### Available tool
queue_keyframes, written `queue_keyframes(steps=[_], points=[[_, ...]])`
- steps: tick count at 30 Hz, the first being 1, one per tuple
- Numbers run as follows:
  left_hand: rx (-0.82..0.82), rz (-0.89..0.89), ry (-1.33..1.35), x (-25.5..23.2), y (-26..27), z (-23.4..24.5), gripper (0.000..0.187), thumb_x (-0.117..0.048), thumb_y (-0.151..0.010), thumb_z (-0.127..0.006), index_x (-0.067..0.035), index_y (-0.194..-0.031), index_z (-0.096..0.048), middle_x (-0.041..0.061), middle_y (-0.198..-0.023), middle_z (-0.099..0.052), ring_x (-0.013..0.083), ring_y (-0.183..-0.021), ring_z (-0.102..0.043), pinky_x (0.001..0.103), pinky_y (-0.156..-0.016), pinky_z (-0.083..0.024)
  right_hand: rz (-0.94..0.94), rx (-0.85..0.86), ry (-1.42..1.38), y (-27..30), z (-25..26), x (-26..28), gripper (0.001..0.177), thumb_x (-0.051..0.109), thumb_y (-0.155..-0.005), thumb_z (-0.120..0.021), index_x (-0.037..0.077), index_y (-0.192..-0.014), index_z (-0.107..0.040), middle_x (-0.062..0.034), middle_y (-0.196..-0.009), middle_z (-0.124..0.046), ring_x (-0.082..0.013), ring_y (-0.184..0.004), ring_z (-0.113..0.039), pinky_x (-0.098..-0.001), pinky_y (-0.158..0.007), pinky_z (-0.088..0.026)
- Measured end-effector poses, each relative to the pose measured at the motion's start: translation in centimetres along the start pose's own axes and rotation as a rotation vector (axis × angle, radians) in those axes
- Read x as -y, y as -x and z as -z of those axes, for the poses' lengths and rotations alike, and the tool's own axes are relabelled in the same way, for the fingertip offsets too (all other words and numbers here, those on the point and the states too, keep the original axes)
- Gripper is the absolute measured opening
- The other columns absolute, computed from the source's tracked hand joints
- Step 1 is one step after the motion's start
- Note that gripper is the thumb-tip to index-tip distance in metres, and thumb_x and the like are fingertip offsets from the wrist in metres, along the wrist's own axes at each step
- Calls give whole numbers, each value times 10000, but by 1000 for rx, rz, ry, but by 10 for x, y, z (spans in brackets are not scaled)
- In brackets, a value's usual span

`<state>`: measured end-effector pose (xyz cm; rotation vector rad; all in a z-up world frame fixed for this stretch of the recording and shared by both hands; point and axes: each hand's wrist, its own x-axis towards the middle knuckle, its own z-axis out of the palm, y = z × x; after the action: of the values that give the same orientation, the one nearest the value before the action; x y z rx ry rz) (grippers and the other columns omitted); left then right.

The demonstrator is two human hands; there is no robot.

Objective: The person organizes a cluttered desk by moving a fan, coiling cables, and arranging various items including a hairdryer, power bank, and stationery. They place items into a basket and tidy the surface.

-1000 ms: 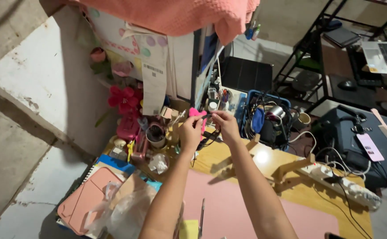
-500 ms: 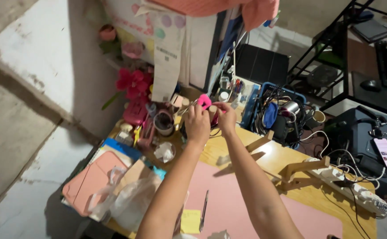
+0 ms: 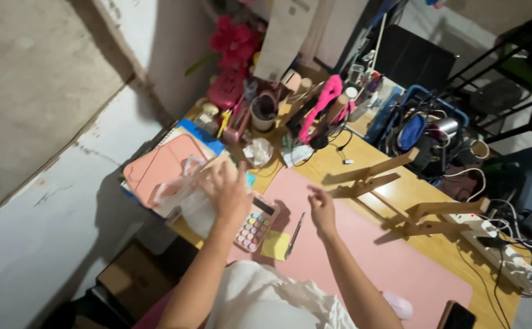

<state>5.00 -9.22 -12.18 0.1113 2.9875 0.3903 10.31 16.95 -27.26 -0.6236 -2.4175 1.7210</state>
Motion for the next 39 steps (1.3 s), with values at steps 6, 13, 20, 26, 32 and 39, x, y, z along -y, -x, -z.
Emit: queue_keyframes(steps=[6,13,20,26,32,39], points=[[90,181,75,49,27,-25,1186,-423,-670,-895,-250,-1613,-195,182,-1606,-288,434,-1377,-340,661,-1027,-365,-30,178,65,50,-35,-8,272,115,-956,-623,101,-1202,-739,-101,-1185,-656,-209,-1044,-645,-339,-930,-520],[-133,-252,363,36,63,-62,590,-281,-793,-861,-107,-1274,-567,161,-1363,-514,386,-1244,-523,500,-1010,-463,-300,316,-217,66,-35,33,395,289,-999,-564,191,-1381,-593,-61,-1225,-640,-196,-1077,-602,-415,-905,-514],[-266,-941,460,-35,89,-47,467,-217,-687,-844,-97,-1080,-621,80,-1448,-515,368,-1328,-485,507,-1114,-391,-440,319,-857,66,46,3,529,474,-1024,-448,94,-1372,-567,-88,-1292,-669,-254,-1175,-628,-441,-931,-553],[-262,-1198,350,-97,111,-53,204,-141,-781,-758,-148,-974,-690,-9,-1475,-601,329,-1375,-481,568,-1142,-336,-294,32,-860,90,105,-84,361,178,-1036,-527,-17,-1336,-581,-161,-1185,-694,-289,-1047,-677,-435,-900,-573],[342,-1161,159,-152,130,-91,170,-300,-1041,-621,-144,-980,-649,137,-889,-721,290,-986,-694,647,-1297,-231,-192,-403,-1222,130,161,-81,237,202,-1097,-418,65,-1210,-576,-60,-977,-671,-185,-849,-668,-358,-780,-578],[703,-617,746,-218,171,-182,228,-261,-1068,-495,-67,-1180,-535,236,-968,-702,399,-969,-677,483,-820,-508,-140,-784,-1166,197,208,-109,219,254,-1125,-439,111,-1122,-604,-24,-802,-565,-127,-614,-556,-291,-524,-465]])
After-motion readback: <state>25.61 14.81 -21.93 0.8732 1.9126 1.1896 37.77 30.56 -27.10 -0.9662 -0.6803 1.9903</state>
